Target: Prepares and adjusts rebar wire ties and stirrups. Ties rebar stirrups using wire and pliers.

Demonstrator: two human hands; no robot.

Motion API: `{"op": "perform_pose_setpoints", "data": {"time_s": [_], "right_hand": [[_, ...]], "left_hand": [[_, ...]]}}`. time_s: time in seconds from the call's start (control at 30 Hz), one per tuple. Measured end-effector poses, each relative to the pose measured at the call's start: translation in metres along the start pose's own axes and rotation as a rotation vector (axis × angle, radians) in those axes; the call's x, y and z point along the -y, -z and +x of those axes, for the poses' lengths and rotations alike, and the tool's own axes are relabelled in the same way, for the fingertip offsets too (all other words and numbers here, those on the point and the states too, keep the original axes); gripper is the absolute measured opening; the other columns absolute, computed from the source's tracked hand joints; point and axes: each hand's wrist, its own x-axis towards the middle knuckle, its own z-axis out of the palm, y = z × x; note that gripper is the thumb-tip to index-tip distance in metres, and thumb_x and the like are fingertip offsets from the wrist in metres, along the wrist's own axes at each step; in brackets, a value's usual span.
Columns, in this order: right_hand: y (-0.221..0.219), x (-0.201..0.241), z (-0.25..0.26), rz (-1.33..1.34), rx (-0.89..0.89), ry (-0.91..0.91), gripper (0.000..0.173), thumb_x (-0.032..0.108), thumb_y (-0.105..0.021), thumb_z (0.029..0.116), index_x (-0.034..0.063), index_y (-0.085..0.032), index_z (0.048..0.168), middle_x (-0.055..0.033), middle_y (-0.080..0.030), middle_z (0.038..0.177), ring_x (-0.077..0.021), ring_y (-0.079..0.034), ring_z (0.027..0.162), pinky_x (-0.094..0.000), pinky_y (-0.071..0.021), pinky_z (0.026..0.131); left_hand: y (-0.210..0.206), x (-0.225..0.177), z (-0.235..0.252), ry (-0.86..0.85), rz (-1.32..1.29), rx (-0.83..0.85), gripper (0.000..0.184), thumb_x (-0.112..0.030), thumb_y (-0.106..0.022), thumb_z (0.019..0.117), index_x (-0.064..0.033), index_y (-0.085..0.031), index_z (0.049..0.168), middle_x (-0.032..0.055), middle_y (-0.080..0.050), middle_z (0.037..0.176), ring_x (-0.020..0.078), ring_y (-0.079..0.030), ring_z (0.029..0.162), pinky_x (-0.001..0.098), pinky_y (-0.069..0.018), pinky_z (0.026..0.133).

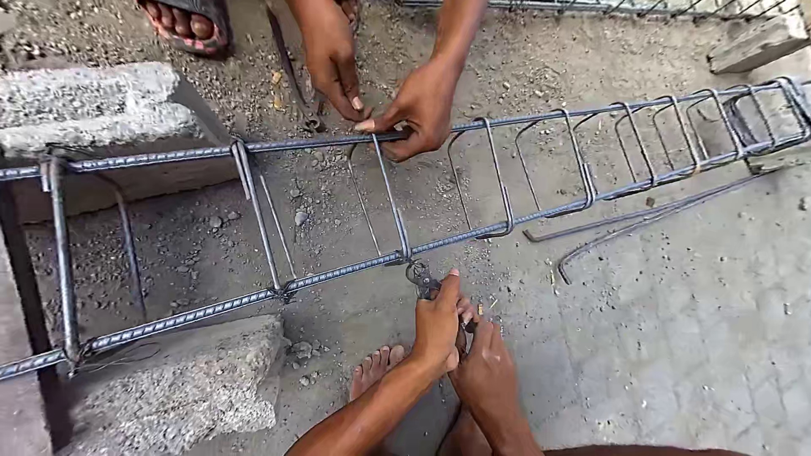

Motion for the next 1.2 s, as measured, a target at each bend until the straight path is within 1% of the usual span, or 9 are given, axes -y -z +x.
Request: {"op": "perform_pose_setpoints", "data": {"time_s": [0.13,0.23,0.3,0.43,0.67,0.83,0.97,1.07,1.2], "right_hand": [[0.013,-0.004,0.008,0.023,0.122,0.039,0.047,0.030,-0.060,0.0860,-0.0117,-0.061,0.108,-0.0236,-0.065,0.091,-0.0375,-0.070,0.072,-0.0500,-0.0556,0.055],[0.019,-0.007,0.011,0.046,0.214,0.066,0.042,0.028,-0.055,0.0900,-0.0100,-0.060,0.108,-0.0201,-0.064,0.086,-0.0345,-0.068,0.064,-0.0483,-0.0544,0.052],[0.023,-0.007,0.012,0.078,0.296,0.054,0.040,0.029,-0.053,0.0937,-0.0083,-0.059,0.105,-0.0177,-0.062,0.079,-0.0329,-0.065,0.059,-0.0477,-0.0517,0.049],[0.028,-0.007,0.016,0.176,0.465,0.015,0.038,0.031,-0.054,0.0968,-0.0047,-0.058,0.107,-0.0119,-0.059,0.071,-0.0292,-0.062,0.059,-0.0473,-0.0501,0.052],[0.029,-0.010,0.019,0.439,0.702,-0.114,0.034,0.044,-0.046,0.1014,0.0106,-0.054,0.100,0.0056,-0.044,0.064,-0.0091,-0.047,0.054,-0.0310,-0.0420,0.052],[0.029,-0.010,0.020,0.472,0.718,-0.126,0.035,0.046,-0.046,0.1005,0.0120,-0.053,0.100,0.0067,-0.044,0.065,-0.0067,-0.046,0.054,-0.0286,-0.0413,0.051],[0.022,-0.004,0.009,0.256,0.480,0.023,0.045,0.031,-0.050,0.0996,-0.0042,-0.058,0.127,-0.0171,-0.066,0.102,-0.0284,-0.069,0.083,-0.0455,-0.0579,0.071],[0.013,-0.010,0.006,0.142,0.286,0.145,0.061,0.023,-0.054,0.0941,-0.0107,-0.048,0.145,-0.0307,-0.058,0.137,-0.0473,-0.064,0.117,-0.0589,-0.0522,0.096],[0.026,-0.013,0.005,0.072,0.272,0.185,0.069,0.029,-0.054,0.0959,-0.0056,-0.038,0.154,-0.0280,-0.044,0.155,-0.0479,-0.058,0.127,-0.0608,-0.0493,0.097]], "left_hand": [[0.001,-0.005,-0.004,-0.011,0.052,0.037,0.043,-0.021,-0.044,0.1111,-0.0122,-0.045,0.069,-0.0028,-0.044,0.057,0.0105,-0.051,0.054,0.0280,-0.0524,0.065],[0.023,-0.010,-0.007,-0.061,0.186,0.231,0.025,-0.020,-0.043,0.1102,-0.0041,-0.058,0.098,0.0025,-0.064,0.083,0.0115,-0.065,0.083,0.0290,-0.0556,0.083],[0.045,-0.016,-0.003,-0.092,0.223,0.334,0.030,-0.022,-0.042,0.1087,0.0015,-0.050,0.126,0.0065,-0.064,0.106,0.0142,-0.064,0.103,0.0327,-0.0532,0.097],[0.084,-0.027,0.010,-0.168,0.217,0.296,0.052,-0.035,-0.046,0.1053,0.0026,-0.039,0.141,0.0091,-0.063,0.117,0.0160,-0.065,0.108,0.0337,-0.0532,0.099],[0.097,-0.044,0.017,-0.223,0.269,0.258,0.042,-0.035,-0.041,0.1067,-0.0005,-0.049,0.129,0.0070,-0.067,0.110,0.0161,-0.066,0.103,0.0348,-0.0536,0.097],[0.087,-0.018,0.010,-0.193,0.259,0.506,0.071,-0.049,-0.066,0.0963,0.0034,-0.038,0.135,0.0029,-0.063,0.117,0.0111,-0.064,0.106,0.0311,-0.0534,0.098],[0.073,-0.005,0.012,-0.196,0.293,0.623,0.045,-0.023,-0.067,0.0972,0.0049,-0.047,0.127,0.0008,-0.063,0.110,0.0068,-0.063,0.103,0.0267,-0.0529,0.094],[0.069,-0.006,0.021,-0.236,0.432,0.547,0.014,-0.014,-0.068,0.0956,-0.0046,-0.058,0.101,-0.0049,-0.061,0.086,0.0014,-0.060,0.079,0.0214,-0.0523,0.075],[0.078,0.003,0.021,-0.309,0.473,0.518,0.021,-0.020,-0.069,0.0943,-0.0118,-0.051,0.087,-0.0083,-0.051,0.079,-0.0009,-0.051,0.073,0.0184,-0.0440,0.069]]}}
